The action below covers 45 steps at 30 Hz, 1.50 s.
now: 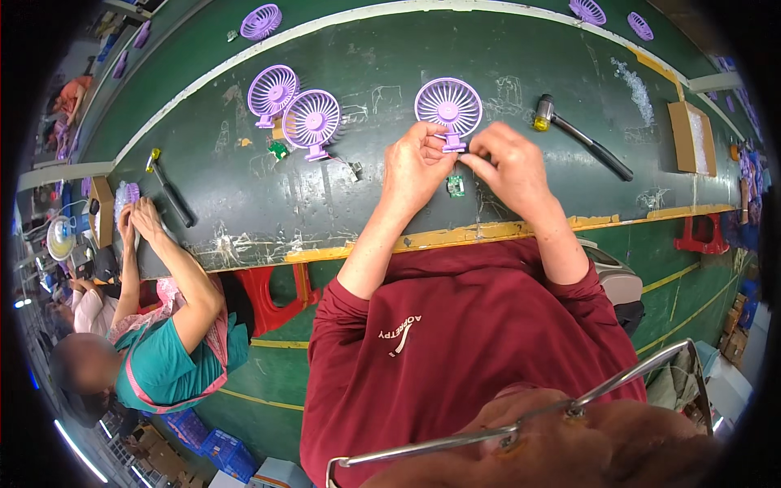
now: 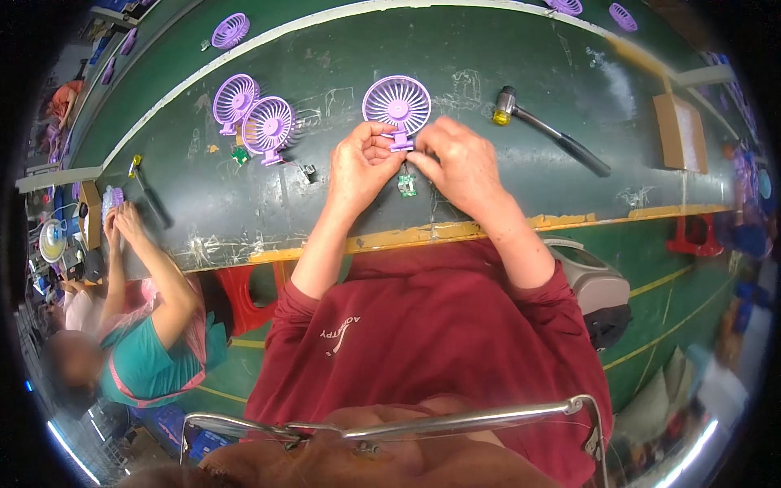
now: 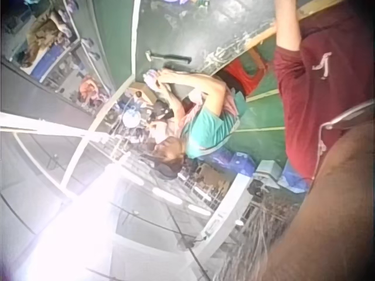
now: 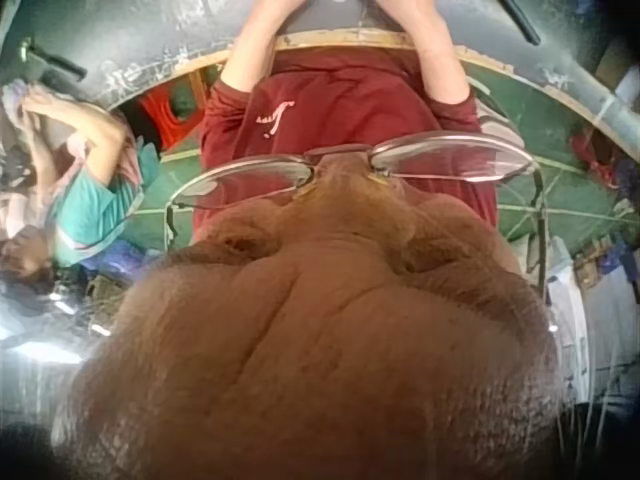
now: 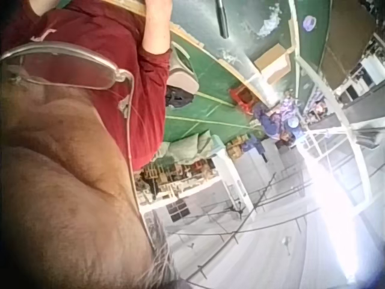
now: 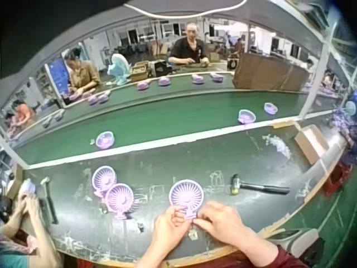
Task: Assemble small plastic fans by joining housing and motor components at a factory assembly line.
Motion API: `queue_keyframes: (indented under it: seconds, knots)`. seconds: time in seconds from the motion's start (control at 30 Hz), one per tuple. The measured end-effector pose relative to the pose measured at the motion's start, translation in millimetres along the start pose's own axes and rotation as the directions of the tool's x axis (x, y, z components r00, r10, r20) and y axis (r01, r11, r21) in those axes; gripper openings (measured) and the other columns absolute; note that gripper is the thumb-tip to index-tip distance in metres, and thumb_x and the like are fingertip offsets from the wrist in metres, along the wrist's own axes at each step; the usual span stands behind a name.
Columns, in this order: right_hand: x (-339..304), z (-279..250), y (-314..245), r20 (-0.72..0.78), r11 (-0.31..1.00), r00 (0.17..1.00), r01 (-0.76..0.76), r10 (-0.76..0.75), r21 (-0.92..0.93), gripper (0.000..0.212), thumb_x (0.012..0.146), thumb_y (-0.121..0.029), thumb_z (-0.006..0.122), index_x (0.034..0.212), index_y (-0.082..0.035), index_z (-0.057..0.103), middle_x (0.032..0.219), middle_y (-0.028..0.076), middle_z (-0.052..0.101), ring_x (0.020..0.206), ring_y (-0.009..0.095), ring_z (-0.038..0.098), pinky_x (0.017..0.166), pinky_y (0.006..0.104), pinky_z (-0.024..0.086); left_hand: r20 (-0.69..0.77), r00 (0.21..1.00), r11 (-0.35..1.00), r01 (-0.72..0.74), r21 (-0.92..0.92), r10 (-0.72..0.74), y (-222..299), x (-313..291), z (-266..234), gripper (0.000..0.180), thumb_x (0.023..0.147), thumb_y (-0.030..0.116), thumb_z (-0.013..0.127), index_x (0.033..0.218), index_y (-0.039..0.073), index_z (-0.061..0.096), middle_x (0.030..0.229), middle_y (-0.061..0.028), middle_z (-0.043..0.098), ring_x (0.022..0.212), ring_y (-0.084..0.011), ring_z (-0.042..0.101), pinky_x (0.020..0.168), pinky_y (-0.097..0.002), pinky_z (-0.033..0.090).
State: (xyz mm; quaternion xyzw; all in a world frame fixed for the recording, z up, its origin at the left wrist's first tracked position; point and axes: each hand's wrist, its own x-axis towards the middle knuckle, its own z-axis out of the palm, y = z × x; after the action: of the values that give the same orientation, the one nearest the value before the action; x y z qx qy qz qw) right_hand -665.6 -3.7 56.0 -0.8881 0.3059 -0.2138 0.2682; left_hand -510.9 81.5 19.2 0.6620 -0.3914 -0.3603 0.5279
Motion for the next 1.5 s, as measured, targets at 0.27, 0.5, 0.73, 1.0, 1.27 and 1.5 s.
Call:
queue_keyframes:
  seconds: [0.27,0.5,0.73,1.0,1.27,1.5]
  knots:
    - [12.7,14.0,20.7,0.024,0.907,0.922,0.385,-0.387,-0.169,0.036,0.076,-0.009,0.074,0.111,-0.008,0.064,0.112,0.007,0.064,0.094,0.027,0.067,0.077,0.0377,0.057,0.009,1.0,0.998,0.027,0.048,-0.027,0.8,-0.5,-0.6,0.035,0.078,-0.003,0.074,0.111,-0.004,0.063,0.091,-0.0075,0.07,0.081,-0.01,0.068,0.075,-0.0232,0.057]
    - [10.4,29.9,28.4,-0.046,0.902,0.909,0.403,-0.414,-0.155,0.03,0.079,-0.011,0.073,0.108,-0.008,0.066,0.106,0.005,0.066,0.081,0.025,0.07,0.067,0.037,0.057,0.046,0.999,1.0,0.024,-0.015,-0.023,-3.0,-2.4,-4.3,0.044,0.078,-0.005,0.073,0.119,-0.004,0.06,0.095,-0.0078,0.069,0.084,-0.0103,0.068,0.076,-0.0232,0.057]
    - [13.2,26.3,30.3,-0.002,0.95,0.95,0.312,-0.312,0.017,0.028,0.081,-0.01,0.072,0.109,-0.007,0.067,0.107,0.008,0.067,0.086,0.03,0.069,0.07,0.0391,0.057,0.031,0.999,0.998,-0.006,-0.056,0.008,-9.4,-3.3,-2.4,0.045,0.087,-0.002,0.068,0.131,-0.005,0.056,0.095,-0.0089,0.07,0.086,-0.0118,0.069,0.077,-0.0236,0.056]
    - [12.4,27.0,27.4,0.023,0.958,0.969,0.24,-0.247,0.155,0.034,0.078,-0.001,0.074,0.111,-0.003,0.067,0.109,0.013,0.067,0.097,0.03,0.068,0.08,0.0374,0.057,0.022,0.998,0.968,0.054,-0.246,-0.05,-11.5,-0.8,-2.2,0.032,0.098,0.003,0.056,0.13,-0.004,0.058,0.097,-0.0122,0.072,0.085,-0.0146,0.071,0.075,-0.0243,0.059]
    - [15.3,24.1,31.6,0.033,0.942,0.97,0.224,-0.24,0.251,0.029,0.08,-0.01,0.076,0.108,-0.005,0.07,0.105,0.012,0.068,0.09,0.028,0.069,0.075,0.0359,0.057,-0.008,0.999,0.974,0.051,-0.22,-0.054,-10.9,-0.9,0.5,0.032,0.098,0.003,0.057,0.13,-0.003,0.059,0.097,-0.013,0.072,0.084,-0.0155,0.072,0.073,-0.0251,0.06]
    - [19.8,18.4,31.6,0.055,0.934,0.963,0.241,-0.264,0.262,0.029,0.081,-0.009,0.075,0.109,-0.005,0.07,0.106,0.012,0.069,0.09,0.028,0.069,0.075,0.0356,0.057,-0.01,0.999,0.964,0.046,-0.261,-0.05,-15.2,-0.3,0.7,0.032,0.098,0.003,0.058,0.129,-0.003,0.059,0.097,-0.0132,0.072,0.085,-0.0156,0.072,0.073,-0.0252,0.06]
